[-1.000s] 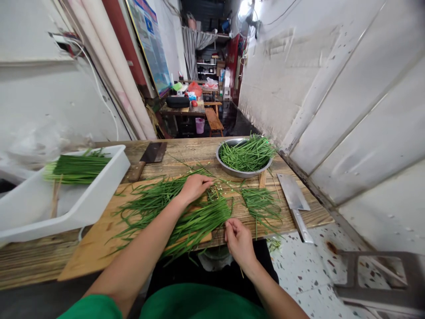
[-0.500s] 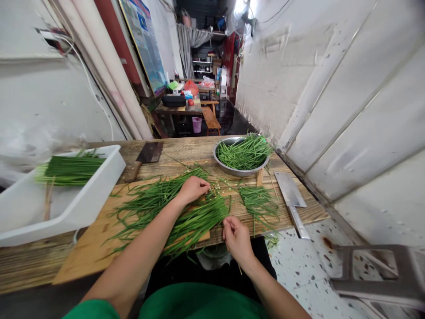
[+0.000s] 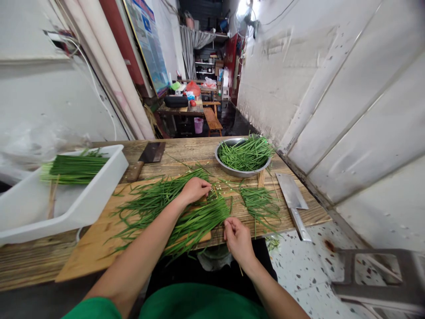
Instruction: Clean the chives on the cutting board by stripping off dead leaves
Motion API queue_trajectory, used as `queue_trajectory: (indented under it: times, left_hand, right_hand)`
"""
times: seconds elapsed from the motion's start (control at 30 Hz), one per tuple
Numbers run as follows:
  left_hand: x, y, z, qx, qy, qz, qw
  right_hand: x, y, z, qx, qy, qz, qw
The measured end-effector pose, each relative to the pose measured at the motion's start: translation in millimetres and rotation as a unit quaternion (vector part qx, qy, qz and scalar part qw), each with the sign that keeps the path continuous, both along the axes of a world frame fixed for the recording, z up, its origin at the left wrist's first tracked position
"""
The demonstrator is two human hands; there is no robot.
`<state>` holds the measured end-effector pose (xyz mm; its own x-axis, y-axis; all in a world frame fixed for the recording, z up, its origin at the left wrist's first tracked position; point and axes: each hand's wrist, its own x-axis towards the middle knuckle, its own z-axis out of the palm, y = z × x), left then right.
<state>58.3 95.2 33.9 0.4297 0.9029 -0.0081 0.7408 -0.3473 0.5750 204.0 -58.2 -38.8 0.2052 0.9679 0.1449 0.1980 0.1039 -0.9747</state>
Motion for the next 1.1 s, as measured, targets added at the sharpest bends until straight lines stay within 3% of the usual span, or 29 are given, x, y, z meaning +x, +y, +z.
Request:
queue_trajectory:
  times: [0.87,0.93,1.1]
  left_hand:
    - [-1.1,-2.8,-4.4,0.017,0.006,-0.012,1.000]
    - [-1.0,-7.2,-2.8,0.022,0.020,-0.044,0.999]
    - [-9.0,-18.2,6.9,0.088,0.063,-0.228,0.968]
  right_hand:
    - [-1.2,1.2,-0.4,0.004,0.008,0.001,1.000]
    - [-1.3,1.4,-0.7,0.003,0.011,0.000,1.000]
    - [-0.7,0.6,-1.1,0.002,0.007,-0.003,1.000]
